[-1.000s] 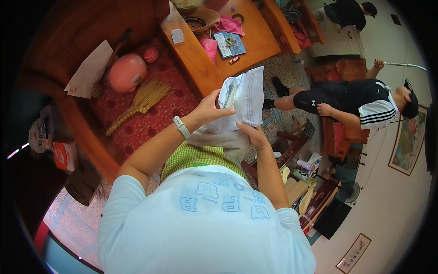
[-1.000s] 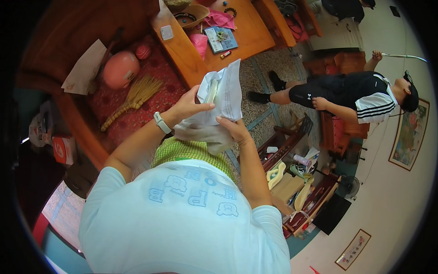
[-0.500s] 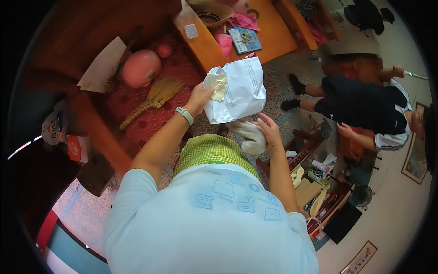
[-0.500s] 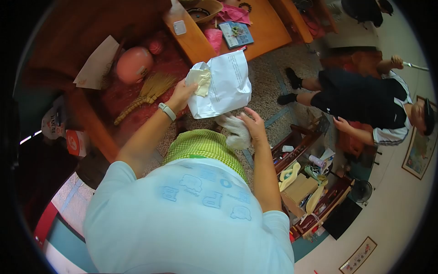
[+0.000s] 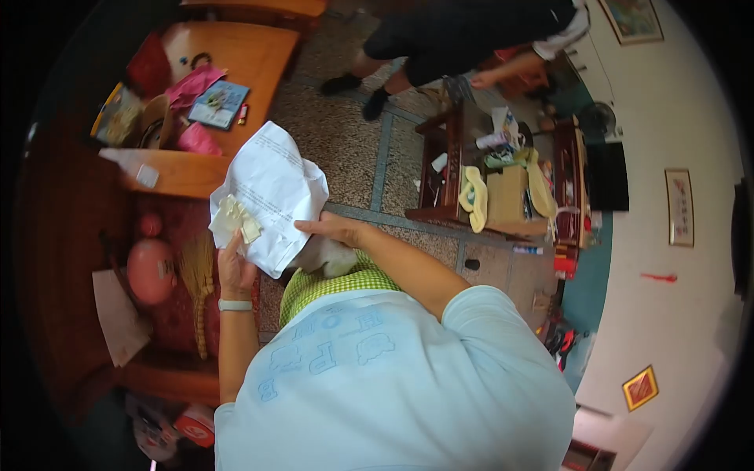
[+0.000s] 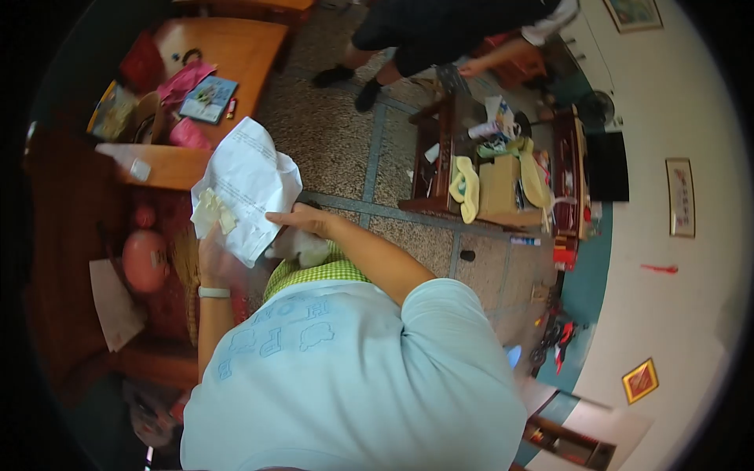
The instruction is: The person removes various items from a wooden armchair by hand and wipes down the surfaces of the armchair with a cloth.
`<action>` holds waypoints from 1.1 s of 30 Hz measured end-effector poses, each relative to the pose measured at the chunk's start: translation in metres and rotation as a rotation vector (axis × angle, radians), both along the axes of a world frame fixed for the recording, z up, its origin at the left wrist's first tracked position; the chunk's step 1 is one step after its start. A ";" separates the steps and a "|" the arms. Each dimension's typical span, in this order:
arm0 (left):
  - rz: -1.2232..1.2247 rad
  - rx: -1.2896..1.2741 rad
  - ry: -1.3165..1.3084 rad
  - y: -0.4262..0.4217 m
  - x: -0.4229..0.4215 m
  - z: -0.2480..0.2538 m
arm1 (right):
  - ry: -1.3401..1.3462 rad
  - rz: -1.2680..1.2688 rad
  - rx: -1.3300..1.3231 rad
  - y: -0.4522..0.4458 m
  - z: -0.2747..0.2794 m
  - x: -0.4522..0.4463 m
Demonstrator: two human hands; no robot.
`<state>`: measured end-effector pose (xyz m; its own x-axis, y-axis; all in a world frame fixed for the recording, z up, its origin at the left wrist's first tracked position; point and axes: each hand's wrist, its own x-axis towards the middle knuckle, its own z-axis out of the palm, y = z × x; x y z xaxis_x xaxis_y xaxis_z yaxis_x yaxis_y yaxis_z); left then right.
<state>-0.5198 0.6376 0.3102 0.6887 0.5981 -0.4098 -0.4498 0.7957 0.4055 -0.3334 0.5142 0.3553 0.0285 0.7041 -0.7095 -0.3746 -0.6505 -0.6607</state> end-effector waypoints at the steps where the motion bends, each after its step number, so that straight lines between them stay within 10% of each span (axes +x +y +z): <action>1: 0.002 -0.049 -0.033 -0.002 -0.007 -0.001 | 0.027 -0.046 0.038 -0.002 -0.011 -0.013; 10: -0.334 0.370 0.276 -0.040 0.024 -0.017 | -0.132 -0.505 0.265 -0.080 -0.020 0.015; 17: -0.381 0.141 0.425 -0.112 0.087 -0.047 | -0.612 -0.123 0.223 -0.164 -0.023 0.071; 20: -0.441 0.151 0.478 -0.151 0.121 -0.073 | -0.606 -0.348 0.448 -0.213 -0.025 0.081; 22: -0.504 0.175 0.461 -0.178 0.146 -0.062 | -0.593 -0.186 0.153 -0.250 -0.003 0.104; 23: -0.649 0.635 0.325 -0.180 0.143 -0.082 | -0.555 -0.238 0.124 -0.263 0.007 0.105; 25: -0.508 0.215 0.538 -0.211 0.180 -0.022 | -0.166 -0.476 0.258 -0.291 -0.035 0.112; 33: -0.458 0.352 0.502 -0.251 0.258 -0.004 | -0.705 -0.449 0.366 -0.343 -0.028 0.142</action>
